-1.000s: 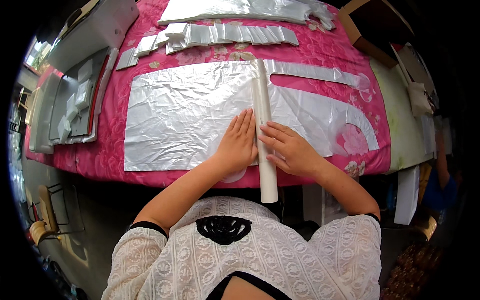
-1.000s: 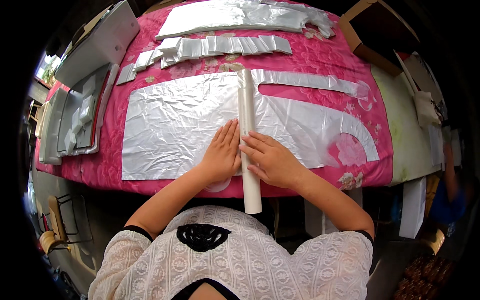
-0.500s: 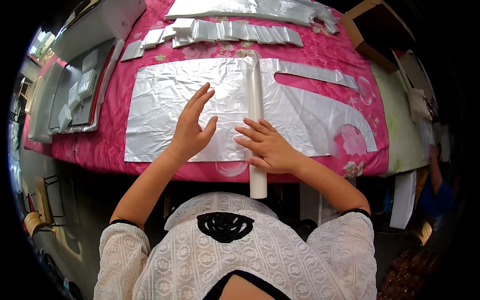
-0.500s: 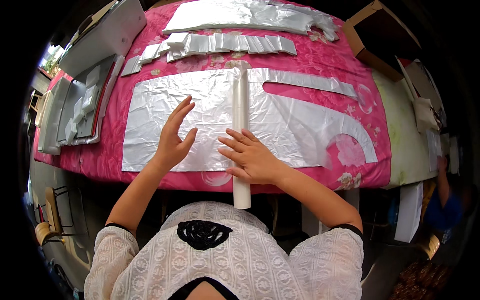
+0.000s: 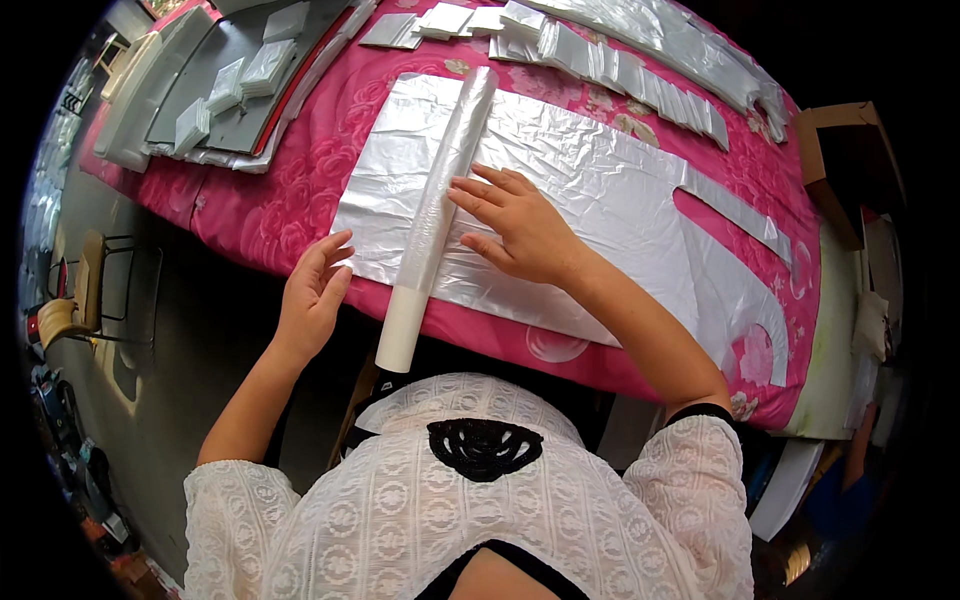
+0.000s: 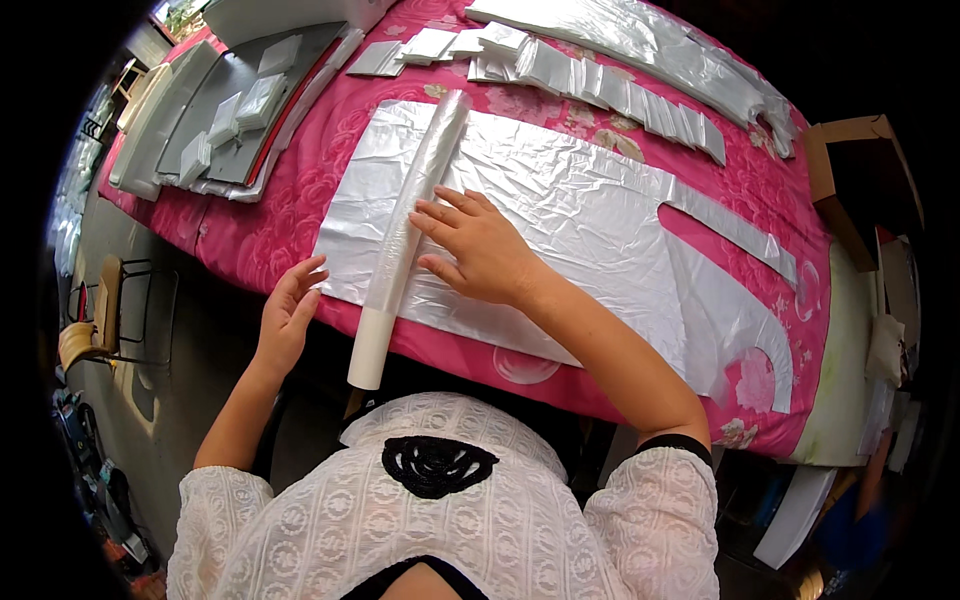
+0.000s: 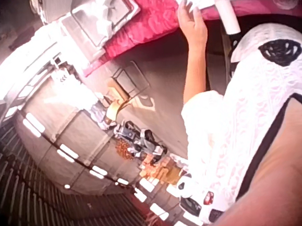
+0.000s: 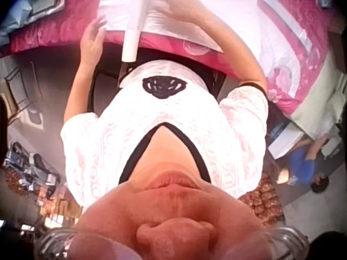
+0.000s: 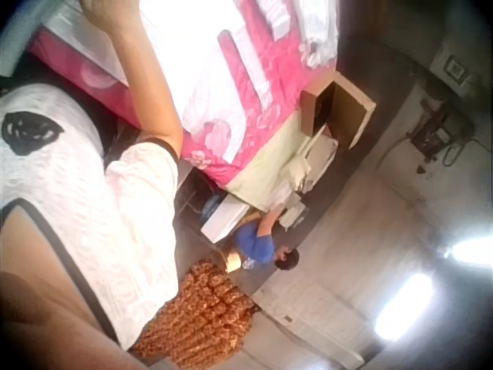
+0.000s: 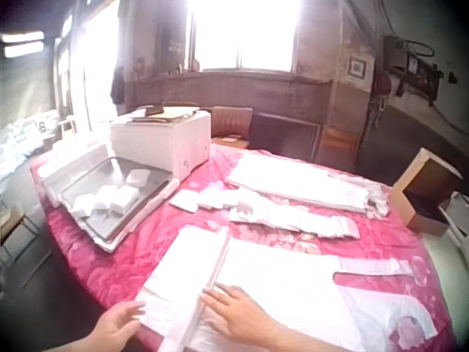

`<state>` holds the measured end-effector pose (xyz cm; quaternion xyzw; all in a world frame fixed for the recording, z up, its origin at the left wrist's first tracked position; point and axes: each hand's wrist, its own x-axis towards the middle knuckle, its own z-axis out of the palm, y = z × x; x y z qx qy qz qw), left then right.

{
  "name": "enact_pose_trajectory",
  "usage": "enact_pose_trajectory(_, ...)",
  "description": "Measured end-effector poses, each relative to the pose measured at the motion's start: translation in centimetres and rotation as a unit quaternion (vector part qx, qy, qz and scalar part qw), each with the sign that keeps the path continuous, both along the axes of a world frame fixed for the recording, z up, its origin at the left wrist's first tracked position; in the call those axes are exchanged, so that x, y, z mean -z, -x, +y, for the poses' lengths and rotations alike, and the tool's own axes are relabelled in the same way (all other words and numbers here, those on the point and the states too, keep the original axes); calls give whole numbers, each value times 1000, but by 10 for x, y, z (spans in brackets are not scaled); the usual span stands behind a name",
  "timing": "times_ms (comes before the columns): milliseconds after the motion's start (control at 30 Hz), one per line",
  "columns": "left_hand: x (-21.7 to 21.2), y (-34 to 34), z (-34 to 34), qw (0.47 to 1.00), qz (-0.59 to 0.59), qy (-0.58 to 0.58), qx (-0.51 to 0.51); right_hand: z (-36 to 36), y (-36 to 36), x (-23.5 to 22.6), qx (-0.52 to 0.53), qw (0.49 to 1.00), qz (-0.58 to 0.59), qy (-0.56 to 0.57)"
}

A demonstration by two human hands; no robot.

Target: The person wraps small white rectangular objects in clear plastic film. They unroll a strip of film, place an object on it, fold the film over, and roll it into a tight cylinder. The wrapped items are placed on a pink tablecloth alongside other completed units.

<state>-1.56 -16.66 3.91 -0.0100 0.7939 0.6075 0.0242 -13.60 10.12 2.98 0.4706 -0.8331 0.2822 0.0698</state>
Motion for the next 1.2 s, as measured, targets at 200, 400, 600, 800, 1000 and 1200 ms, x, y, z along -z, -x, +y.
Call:
enact_pose_trajectory(200,-3,-29,10,977,-25,210,-26,-93,21,17,-14,998,32,-56)
enact_pose_trajectory(400,3,-30,8,980,-113,160,-31,-156,-1,24,138,988,-55,46)
enact_pose_trajectory(600,-13,-33,24,874,-216,-428,78,-118,-5,-22,93,646,-544,527)
enact_pose_trajectory(800,-26,-11,66,943,-266,-183,75,-65,-7,-31,120,628,-574,512)
enact_pose_trajectory(1000,-17,-10,87,843,-319,-377,211,-37,-34,-31,44,520,-589,617)
enact_pose_trajectory(1200,-19,-3,100,908,-287,-240,186,-27,-61,-21,160,572,-557,580)
